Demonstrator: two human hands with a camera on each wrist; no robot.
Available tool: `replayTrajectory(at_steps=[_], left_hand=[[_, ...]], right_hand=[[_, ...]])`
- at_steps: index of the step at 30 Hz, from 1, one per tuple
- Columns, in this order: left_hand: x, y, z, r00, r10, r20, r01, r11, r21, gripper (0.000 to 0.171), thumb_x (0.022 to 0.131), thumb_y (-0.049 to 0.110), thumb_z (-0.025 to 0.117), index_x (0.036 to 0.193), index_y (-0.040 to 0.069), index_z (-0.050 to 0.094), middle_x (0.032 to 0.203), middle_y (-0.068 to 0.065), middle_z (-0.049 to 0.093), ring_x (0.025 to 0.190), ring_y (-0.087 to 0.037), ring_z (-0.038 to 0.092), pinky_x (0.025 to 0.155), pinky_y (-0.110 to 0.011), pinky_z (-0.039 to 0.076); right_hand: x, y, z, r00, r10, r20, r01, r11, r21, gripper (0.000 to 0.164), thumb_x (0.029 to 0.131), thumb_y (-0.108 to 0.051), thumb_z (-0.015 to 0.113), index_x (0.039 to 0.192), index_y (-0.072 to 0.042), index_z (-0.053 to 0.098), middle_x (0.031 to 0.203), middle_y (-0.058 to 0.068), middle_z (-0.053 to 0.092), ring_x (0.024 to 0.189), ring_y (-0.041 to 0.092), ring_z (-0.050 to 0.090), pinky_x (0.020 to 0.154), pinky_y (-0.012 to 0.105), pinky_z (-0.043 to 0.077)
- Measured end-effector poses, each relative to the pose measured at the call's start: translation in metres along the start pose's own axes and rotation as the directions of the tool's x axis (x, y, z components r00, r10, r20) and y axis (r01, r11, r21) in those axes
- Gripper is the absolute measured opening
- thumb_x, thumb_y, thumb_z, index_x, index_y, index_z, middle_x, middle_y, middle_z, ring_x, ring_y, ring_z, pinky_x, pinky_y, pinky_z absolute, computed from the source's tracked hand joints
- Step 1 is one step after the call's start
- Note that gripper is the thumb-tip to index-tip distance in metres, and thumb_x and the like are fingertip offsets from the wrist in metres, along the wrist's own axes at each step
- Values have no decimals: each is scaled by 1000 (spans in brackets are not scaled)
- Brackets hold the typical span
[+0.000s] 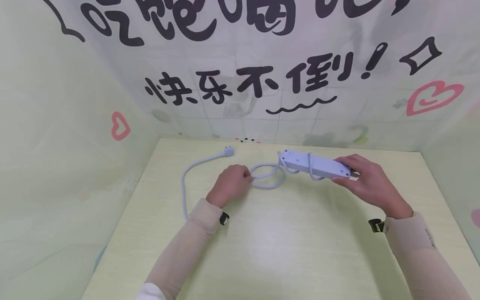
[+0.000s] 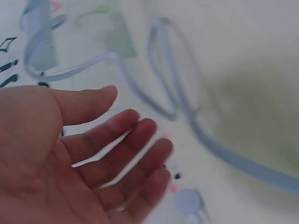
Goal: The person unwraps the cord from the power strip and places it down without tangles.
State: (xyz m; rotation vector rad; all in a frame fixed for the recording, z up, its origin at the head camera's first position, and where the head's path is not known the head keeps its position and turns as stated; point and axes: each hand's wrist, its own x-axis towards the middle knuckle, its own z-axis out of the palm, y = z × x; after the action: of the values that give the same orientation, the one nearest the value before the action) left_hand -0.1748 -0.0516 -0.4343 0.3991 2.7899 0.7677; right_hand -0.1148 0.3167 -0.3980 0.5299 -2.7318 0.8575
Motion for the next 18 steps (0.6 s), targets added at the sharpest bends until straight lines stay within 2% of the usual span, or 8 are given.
replayTrajectory(at_steps=[2,4,7,9,10,12,16,18], left_hand=[[-2,8,-8,993,89,-82,-92,995,-34,21,100,24,65,115,11,72,110,-2,71,92,-16,66,81,-33,55],[-2,18,-13,956,236,-177,-247,968,-41,22,99,21,68,119,12,70,115,-1,69,97,-16,67,84,-31,56],[-1,32,-14,838,470,-277,-476,878,51,26,96,19,72,121,13,70,121,0,66,108,-18,64,91,-28,56],[1,39,-13,760,578,-296,-564,814,143,28,93,20,76,120,14,71,124,-1,65,112,-19,61,93,-27,54],[1,42,-12,735,612,-292,-584,790,186,30,92,22,78,121,15,71,126,-1,64,113,-19,59,94,-26,54],[3,46,-10,715,646,-268,-598,763,245,35,89,27,80,122,18,72,126,1,64,112,-17,58,90,-25,54],[6,48,-5,708,666,-236,-583,739,336,31,88,33,80,116,23,73,115,6,65,95,-13,56,73,-21,52],[8,48,-4,684,687,-244,-581,716,387,22,90,33,78,108,22,74,105,7,66,87,-13,55,66,-20,49]], right_hand=[[1,-1,1,1000,-4,-1,4,1000,-1,43,82,-15,85,122,-12,71,113,6,72,88,-5,54,74,8,43],[1,-2,2,1000,-8,-1,8,1000,2,43,82,-14,85,122,-12,70,113,6,72,88,-5,54,75,8,43],[2,-3,2,1000,-15,2,15,1000,17,43,82,-13,85,122,-12,71,112,6,72,89,-5,54,76,6,44],[2,-4,2,1000,-22,9,22,999,35,42,82,-12,85,122,-11,71,111,5,72,89,-5,55,76,6,45],[2,-4,3,1000,-25,13,25,999,42,42,82,-12,85,122,-11,71,111,5,71,90,-5,56,77,6,46],[1,-5,4,999,-30,23,29,998,54,42,82,-12,85,122,-11,71,111,4,71,89,-4,56,76,7,46],[-1,-6,5,999,-32,39,29,998,62,42,83,-12,85,122,-11,71,111,3,71,89,-3,57,76,9,47],[-3,-5,4,999,-30,44,28,998,61,42,83,-12,85,122,-11,71,111,3,71,89,-2,57,75,9,47]])
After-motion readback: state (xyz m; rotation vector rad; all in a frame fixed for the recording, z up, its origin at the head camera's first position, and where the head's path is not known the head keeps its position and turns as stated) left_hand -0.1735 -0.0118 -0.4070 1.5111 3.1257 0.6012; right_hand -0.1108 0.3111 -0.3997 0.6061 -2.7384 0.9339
